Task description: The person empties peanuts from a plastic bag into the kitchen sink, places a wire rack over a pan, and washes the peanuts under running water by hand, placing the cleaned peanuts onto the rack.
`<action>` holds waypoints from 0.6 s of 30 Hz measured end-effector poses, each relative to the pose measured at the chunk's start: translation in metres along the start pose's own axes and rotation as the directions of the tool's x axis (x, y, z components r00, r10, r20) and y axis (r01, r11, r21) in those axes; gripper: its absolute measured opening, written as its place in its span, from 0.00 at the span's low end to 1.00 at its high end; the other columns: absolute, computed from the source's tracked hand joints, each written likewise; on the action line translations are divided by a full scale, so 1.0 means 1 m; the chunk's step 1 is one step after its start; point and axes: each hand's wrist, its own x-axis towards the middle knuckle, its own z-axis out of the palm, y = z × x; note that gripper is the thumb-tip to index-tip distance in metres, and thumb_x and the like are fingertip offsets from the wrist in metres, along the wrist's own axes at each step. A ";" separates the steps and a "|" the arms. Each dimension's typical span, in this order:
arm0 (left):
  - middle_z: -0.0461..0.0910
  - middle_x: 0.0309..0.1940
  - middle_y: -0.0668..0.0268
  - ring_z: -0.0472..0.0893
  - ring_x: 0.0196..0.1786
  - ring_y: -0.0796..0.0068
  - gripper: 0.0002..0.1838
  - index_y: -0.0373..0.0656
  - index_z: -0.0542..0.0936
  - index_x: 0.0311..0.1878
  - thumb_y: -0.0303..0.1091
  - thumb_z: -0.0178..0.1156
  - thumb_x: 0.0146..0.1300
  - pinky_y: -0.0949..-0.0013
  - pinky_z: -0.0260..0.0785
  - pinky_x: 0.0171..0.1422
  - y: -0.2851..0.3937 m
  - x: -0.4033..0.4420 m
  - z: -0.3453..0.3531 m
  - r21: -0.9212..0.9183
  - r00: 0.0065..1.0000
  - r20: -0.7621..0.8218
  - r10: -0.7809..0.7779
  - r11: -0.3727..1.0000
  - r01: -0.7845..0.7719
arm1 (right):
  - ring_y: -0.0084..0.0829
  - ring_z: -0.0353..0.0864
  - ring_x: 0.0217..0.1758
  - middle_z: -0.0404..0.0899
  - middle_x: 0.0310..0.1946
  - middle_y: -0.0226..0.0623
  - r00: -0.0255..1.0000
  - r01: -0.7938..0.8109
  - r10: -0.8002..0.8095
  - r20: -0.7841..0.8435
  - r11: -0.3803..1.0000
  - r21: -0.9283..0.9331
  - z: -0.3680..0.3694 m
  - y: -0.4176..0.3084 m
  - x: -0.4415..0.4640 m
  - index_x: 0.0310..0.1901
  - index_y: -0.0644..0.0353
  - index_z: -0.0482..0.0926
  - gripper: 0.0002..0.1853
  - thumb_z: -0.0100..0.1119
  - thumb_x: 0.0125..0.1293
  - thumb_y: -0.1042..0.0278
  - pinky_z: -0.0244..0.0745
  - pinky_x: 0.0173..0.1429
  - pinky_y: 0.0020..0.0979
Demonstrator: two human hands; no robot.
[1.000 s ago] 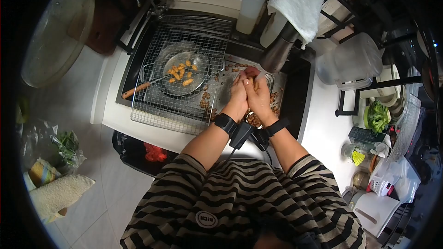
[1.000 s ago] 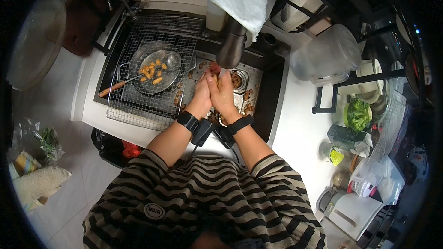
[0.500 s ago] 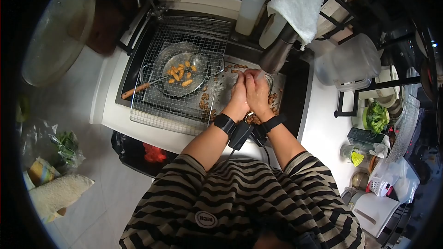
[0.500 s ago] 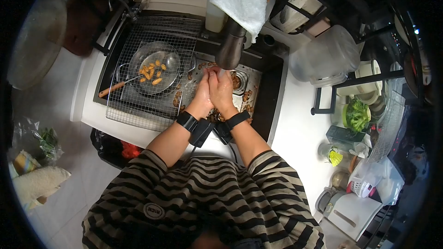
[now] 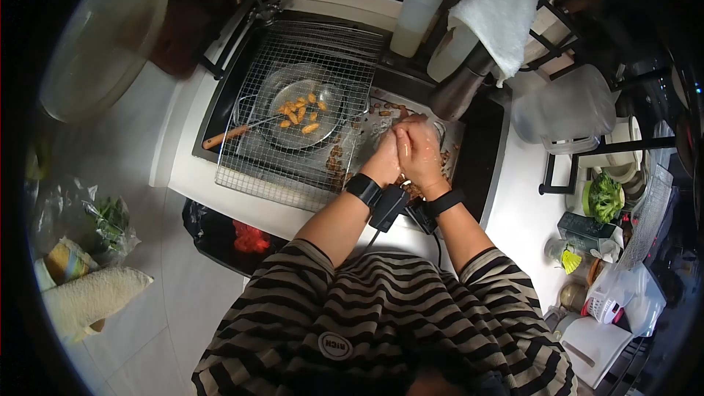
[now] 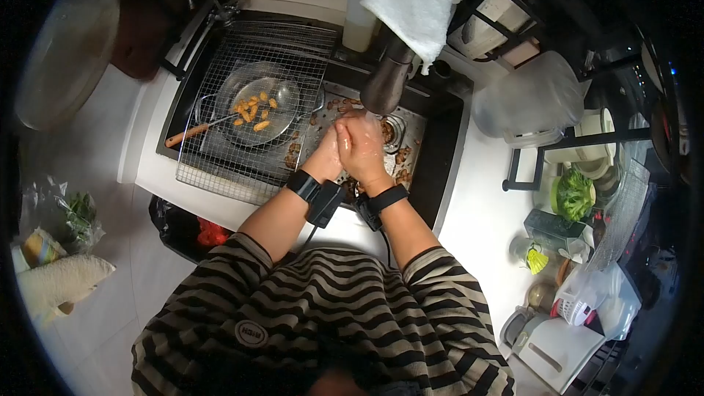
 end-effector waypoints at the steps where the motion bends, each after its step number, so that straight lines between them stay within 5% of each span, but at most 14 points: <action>1: 0.73 0.45 0.62 0.74 0.48 0.71 0.13 0.38 0.70 0.49 0.34 0.43 0.67 0.68 0.67 0.55 -0.004 0.004 0.002 -0.067 0.992 -0.104 -0.073 0.996 0.066 | 0.49 0.70 0.40 0.74 0.34 0.46 0.999 -0.034 0.033 -0.033 0.999 -0.034 -0.002 0.006 0.003 0.33 0.62 0.76 0.06 0.54 0.54 0.71 0.65 0.44 0.43; 3: 0.73 0.46 0.62 0.74 0.49 0.71 0.13 0.37 0.70 0.48 0.33 0.43 0.66 0.69 0.66 0.55 -0.022 0.013 0.005 -0.221 0.926 -0.293 -0.236 0.959 0.175 | 0.50 0.71 0.37 0.74 0.33 0.47 0.990 -0.110 0.101 -0.099 0.989 -0.097 -0.005 0.014 0.007 0.31 0.62 0.75 0.06 0.54 0.54 0.70 0.65 0.41 0.44; 4: 0.74 0.46 0.61 0.74 0.48 0.69 0.13 0.37 0.71 0.48 0.34 0.44 0.66 0.69 0.67 0.54 -0.030 0.016 0.006 -0.246 0.933 -0.316 -0.172 0.965 0.095 | 0.46 0.74 0.37 0.76 0.34 0.47 0.889 -0.459 0.451 -0.085 0.876 -0.148 -0.010 0.007 0.018 0.33 0.62 0.75 0.10 0.52 0.58 0.64 0.69 0.40 0.38; 7: 0.74 0.45 0.61 0.75 0.46 0.69 0.14 0.38 0.72 0.47 0.37 0.45 0.66 0.68 0.69 0.52 -0.032 0.017 0.001 -0.297 0.946 -0.259 -0.195 0.948 0.114 | 0.44 0.76 0.38 0.76 0.35 0.46 0.856 -0.513 0.516 0.013 0.847 0.141 -0.010 0.014 0.013 0.34 0.63 0.76 0.09 0.53 0.58 0.66 0.69 0.43 0.36; 9: 0.75 0.41 0.62 0.76 0.44 0.70 0.16 0.40 0.73 0.45 0.42 0.42 0.67 0.67 0.69 0.51 -0.033 0.020 -0.010 -0.229 0.986 -0.153 -0.061 0.973 0.025 | 0.45 0.75 0.38 0.77 0.34 0.46 0.975 -0.068 0.075 -0.209 0.997 0.045 0.005 0.007 0.004 0.36 0.63 0.77 0.07 0.52 0.57 0.72 0.68 0.42 0.39; 10: 0.76 0.40 0.63 0.76 0.44 0.70 0.17 0.41 0.73 0.44 0.43 0.40 0.68 0.67 0.69 0.51 -0.034 0.015 -0.010 -0.186 0.991 -0.132 0.024 0.981 -0.048 | 0.45 0.75 0.38 0.76 0.34 0.47 0.981 -0.113 0.125 -0.147 0.990 0.085 0.001 -0.007 0.001 0.35 0.64 0.77 0.07 0.52 0.57 0.73 0.68 0.42 0.39; 12: 0.76 0.39 0.63 0.76 0.44 0.70 0.21 0.42 0.74 0.43 0.47 0.36 0.68 0.67 0.69 0.51 -0.024 0.012 -0.009 -0.216 0.948 -0.262 -0.180 0.969 0.124 | 0.45 0.74 0.37 0.76 0.33 0.47 0.983 -0.153 0.164 -0.089 0.981 0.116 -0.004 -0.016 -0.002 0.33 0.64 0.77 0.06 0.53 0.57 0.73 0.68 0.41 0.39; 14: 0.75 0.44 0.63 0.74 0.47 0.70 0.15 0.41 0.72 0.47 0.41 0.42 0.67 0.66 0.69 0.52 -0.019 0.013 -0.004 -0.226 0.941 -0.272 -0.199 0.964 0.138 | 0.46 0.74 0.34 0.76 0.30 0.48 0.984 -0.135 0.146 -0.102 0.985 0.107 0.002 0.000 -0.004 0.32 0.65 0.77 0.05 0.53 0.56 0.73 0.68 0.39 0.39; 18: 0.74 0.45 0.64 0.74 0.47 0.71 0.13 0.41 0.71 0.49 0.37 0.45 0.67 0.67 0.70 0.51 -0.025 0.009 0.023 -0.121 0.937 -0.347 -0.023 0.992 -0.021 | 0.46 0.74 0.27 0.75 0.23 0.49 0.811 -0.554 0.570 -0.135 0.821 0.140 0.000 0.013 0.013 0.28 0.67 0.74 0.06 0.53 0.56 0.72 0.67 0.34 0.38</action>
